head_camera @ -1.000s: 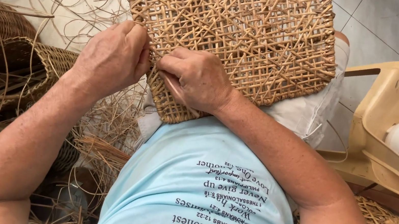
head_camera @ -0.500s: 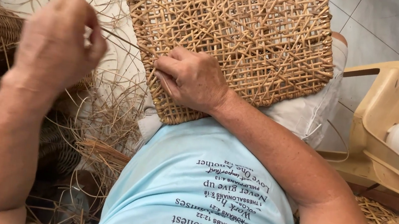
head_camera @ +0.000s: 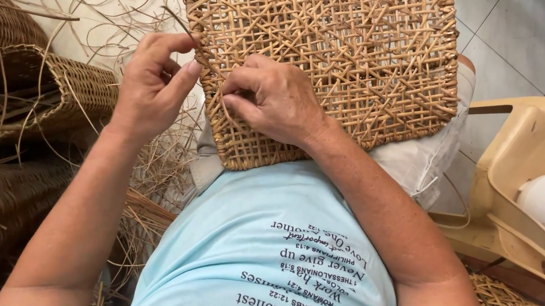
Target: Weaving thin wicker strands into a rectangular wicker panel to create a mesh pattern.
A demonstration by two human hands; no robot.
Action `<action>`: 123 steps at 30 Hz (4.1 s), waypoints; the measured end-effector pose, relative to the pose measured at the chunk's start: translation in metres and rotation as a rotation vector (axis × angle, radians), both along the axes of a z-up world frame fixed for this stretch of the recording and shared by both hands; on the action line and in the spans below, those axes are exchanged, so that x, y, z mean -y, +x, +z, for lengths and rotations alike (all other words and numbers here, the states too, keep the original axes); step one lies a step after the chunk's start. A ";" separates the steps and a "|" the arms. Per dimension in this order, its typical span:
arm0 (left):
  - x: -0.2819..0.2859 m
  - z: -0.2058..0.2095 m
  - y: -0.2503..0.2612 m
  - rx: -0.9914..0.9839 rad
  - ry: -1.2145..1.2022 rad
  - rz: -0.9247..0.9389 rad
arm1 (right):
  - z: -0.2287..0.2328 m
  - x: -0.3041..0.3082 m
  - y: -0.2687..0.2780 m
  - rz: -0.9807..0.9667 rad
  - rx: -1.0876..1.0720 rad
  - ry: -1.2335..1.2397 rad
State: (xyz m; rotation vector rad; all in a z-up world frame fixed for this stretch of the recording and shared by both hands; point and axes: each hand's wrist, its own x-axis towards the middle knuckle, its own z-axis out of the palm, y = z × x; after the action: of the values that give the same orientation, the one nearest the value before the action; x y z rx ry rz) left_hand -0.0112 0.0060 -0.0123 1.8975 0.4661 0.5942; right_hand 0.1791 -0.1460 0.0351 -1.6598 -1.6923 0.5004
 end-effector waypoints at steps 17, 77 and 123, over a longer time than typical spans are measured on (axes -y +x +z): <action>-0.009 0.003 0.013 0.309 -0.297 0.120 | -0.023 0.003 -0.006 0.012 0.276 0.198; -0.032 0.024 0.014 0.478 -0.370 0.225 | -0.034 -0.006 -0.014 -0.031 0.453 0.316; 0.005 -0.015 0.024 0.367 -0.464 0.065 | -0.042 0.016 -0.002 -0.088 0.193 0.271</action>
State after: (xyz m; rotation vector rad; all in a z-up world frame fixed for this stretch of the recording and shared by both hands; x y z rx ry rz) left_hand 0.0125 0.0014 -0.0273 1.3039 0.3863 0.7833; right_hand 0.1767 -0.1618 -0.0072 -1.6137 -1.7271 0.0644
